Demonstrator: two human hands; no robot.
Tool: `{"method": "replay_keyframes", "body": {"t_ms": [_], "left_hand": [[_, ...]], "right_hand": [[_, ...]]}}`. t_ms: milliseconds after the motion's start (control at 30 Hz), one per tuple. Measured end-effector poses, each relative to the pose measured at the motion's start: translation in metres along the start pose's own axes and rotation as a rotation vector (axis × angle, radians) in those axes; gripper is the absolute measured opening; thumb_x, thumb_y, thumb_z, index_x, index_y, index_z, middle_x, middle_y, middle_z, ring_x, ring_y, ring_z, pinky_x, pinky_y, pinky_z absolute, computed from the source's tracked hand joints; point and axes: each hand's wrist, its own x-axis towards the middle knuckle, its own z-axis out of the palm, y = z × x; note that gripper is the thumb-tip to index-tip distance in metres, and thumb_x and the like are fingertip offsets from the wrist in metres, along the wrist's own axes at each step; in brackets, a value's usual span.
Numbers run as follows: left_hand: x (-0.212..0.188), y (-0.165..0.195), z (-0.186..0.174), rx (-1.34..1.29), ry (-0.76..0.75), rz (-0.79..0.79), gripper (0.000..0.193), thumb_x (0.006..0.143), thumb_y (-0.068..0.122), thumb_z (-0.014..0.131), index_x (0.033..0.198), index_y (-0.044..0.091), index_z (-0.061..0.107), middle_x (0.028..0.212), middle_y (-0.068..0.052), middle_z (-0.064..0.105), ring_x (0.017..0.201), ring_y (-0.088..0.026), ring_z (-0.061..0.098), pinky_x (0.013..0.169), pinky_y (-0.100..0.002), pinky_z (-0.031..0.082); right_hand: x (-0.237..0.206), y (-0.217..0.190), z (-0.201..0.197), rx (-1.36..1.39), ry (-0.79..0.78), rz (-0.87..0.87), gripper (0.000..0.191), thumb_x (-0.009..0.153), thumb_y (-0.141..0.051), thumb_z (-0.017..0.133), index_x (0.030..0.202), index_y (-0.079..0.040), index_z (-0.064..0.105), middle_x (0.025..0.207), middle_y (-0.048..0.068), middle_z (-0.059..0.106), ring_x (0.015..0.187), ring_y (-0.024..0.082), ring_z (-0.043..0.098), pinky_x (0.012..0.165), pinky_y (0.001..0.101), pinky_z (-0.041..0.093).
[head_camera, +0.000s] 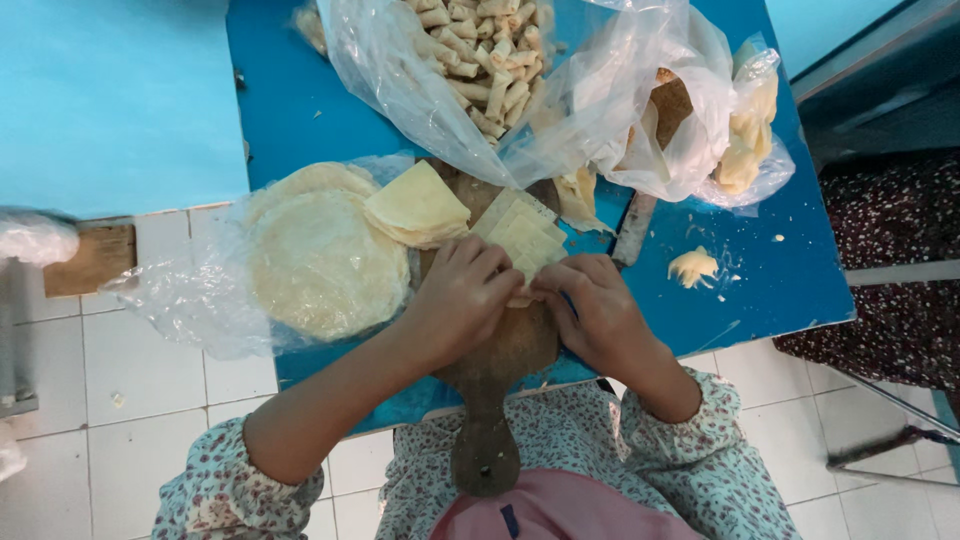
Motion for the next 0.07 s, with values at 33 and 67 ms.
{"method": "replay_keyframes", "body": {"t_ms": [33, 67], "left_hand": [[-0.0003, -0.001, 0.0007, 0.0, -0.01, -0.004, 0.014, 0.085, 0.013, 0.069, 0.098, 0.009, 0.068, 0.099, -0.007, 0.059, 0.101, -0.03, 0.055, 0.088, -0.046, 0.043], [0.0007, -0.0024, 0.0018, 0.001, -0.019, -0.008, 0.015, 0.084, 0.012, 0.068, 0.098, 0.009, 0.068, 0.099, -0.007, 0.059, 0.101, -0.03, 0.055, 0.088, -0.046, 0.043]], "right_hand": [[0.0015, -0.0008, -0.0012, -0.017, 0.006, -0.033, 0.035, 0.087, 0.0, 0.078, 0.115, -0.007, 0.057, 0.104, 0.011, 0.067, 0.096, 0.035, 0.063, 0.084, 0.0429, 0.051], [0.003, -0.0008, -0.0036, -0.026, -0.016, -0.037, 0.037, 0.087, -0.002, 0.079, 0.116, -0.007, 0.057, 0.105, 0.012, 0.067, 0.096, 0.035, 0.063, 0.085, 0.0436, 0.05]]}}
